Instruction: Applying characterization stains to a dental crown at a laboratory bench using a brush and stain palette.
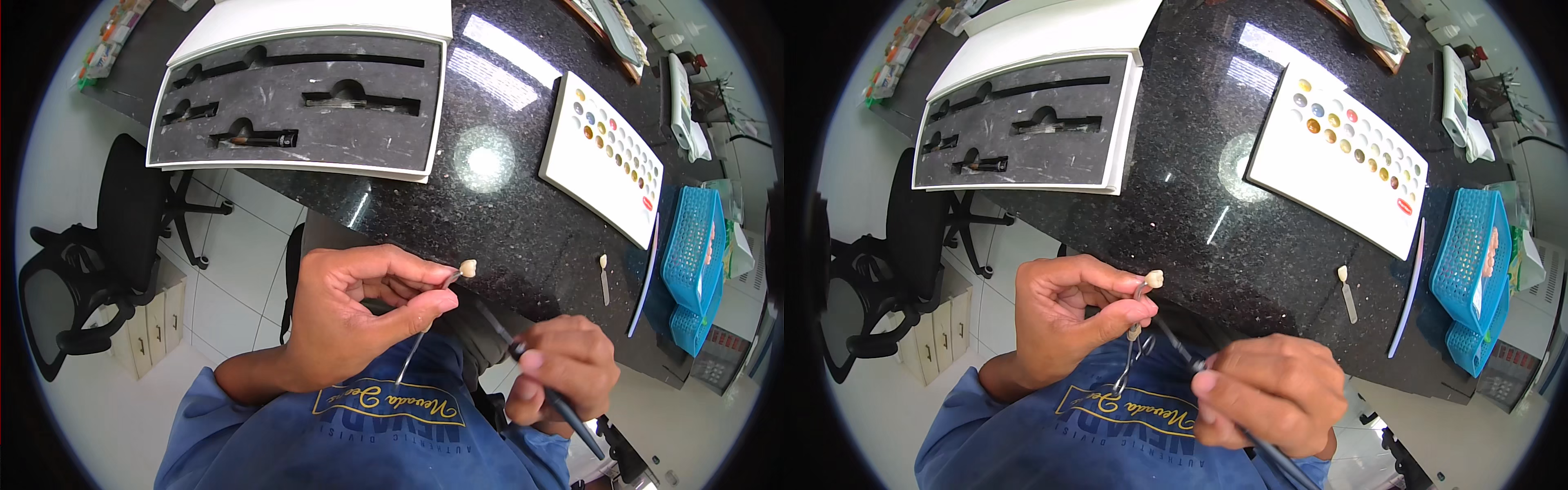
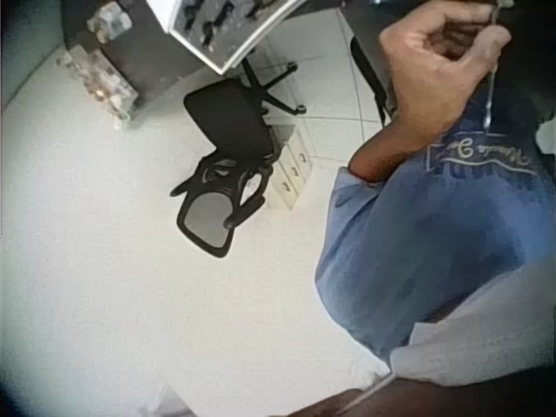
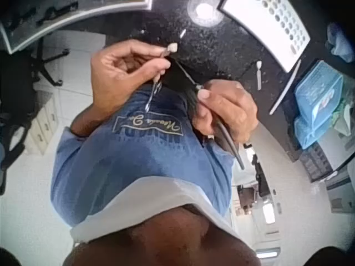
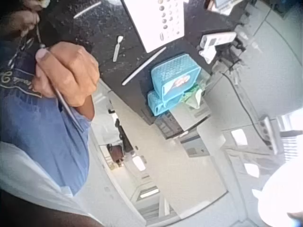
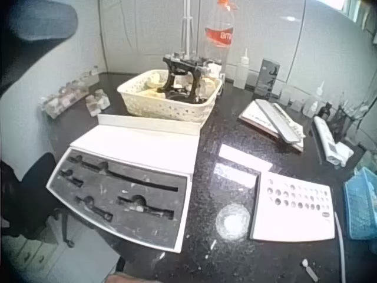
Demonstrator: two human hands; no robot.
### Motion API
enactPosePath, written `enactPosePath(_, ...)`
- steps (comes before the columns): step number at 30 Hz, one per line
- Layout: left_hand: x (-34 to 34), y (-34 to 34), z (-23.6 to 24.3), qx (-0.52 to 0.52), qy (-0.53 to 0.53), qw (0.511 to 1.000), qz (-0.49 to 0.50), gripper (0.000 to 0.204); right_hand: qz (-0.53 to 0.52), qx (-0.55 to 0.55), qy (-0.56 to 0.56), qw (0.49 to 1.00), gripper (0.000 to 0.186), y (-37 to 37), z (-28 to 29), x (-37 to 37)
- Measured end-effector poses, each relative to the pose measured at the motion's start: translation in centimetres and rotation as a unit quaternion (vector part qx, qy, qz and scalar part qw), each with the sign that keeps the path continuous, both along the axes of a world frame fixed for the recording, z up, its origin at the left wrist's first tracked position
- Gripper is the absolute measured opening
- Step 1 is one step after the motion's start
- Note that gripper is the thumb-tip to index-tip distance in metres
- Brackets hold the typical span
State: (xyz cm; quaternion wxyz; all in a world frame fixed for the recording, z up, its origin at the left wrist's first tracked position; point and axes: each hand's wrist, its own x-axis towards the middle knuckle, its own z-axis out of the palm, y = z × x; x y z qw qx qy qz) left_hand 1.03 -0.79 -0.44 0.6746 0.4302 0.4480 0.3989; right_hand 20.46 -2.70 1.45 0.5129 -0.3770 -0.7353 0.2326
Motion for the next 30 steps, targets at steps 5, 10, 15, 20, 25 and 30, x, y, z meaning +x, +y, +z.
enactPosePath(5,-0.13,-0.06,-0.23,0.017,0.011,1.000,0.009,0.014,-0.024,0.002,-0.021,0.999,0.019,0.83,-0.30,-0.71)
enactPosePath(10,-0.13,0.12,-0.11,0.022,0.018,1.000,0.000,0.013,-0.022,-0.001,-0.029,0.999,0.019,0.92,-0.33,-0.78)
enactPosePath(15,-0.28,0.10,-0.22,0.022,0.017,1.000,-0.003,0.013,-0.020,-0.002,-0.035,0.999,0.020,0.92,-0.50,-0.68)
enactPosePath(20,-0.21,0.08,-0.19,0.020,0.013,1.000,0.000,0.014,-0.003,-0.007,-0.036,0.999,0.020,0.89,-0.25,-0.60)
enactPosePath(25,-0.20,0.15,-0.06,0.018,0.018,1.000,-0.001,0.013,-0.009,-0.011,-0.040,0.999,0.020,0.94,-0.12,-0.52)
enactPosePath(30,0.00,-0.11,-0.43,0.006,0.007,1.000,0.024,0.018,0.018,-0.016,-0.034,0.999,0.019,0.98,0.01,-0.62)
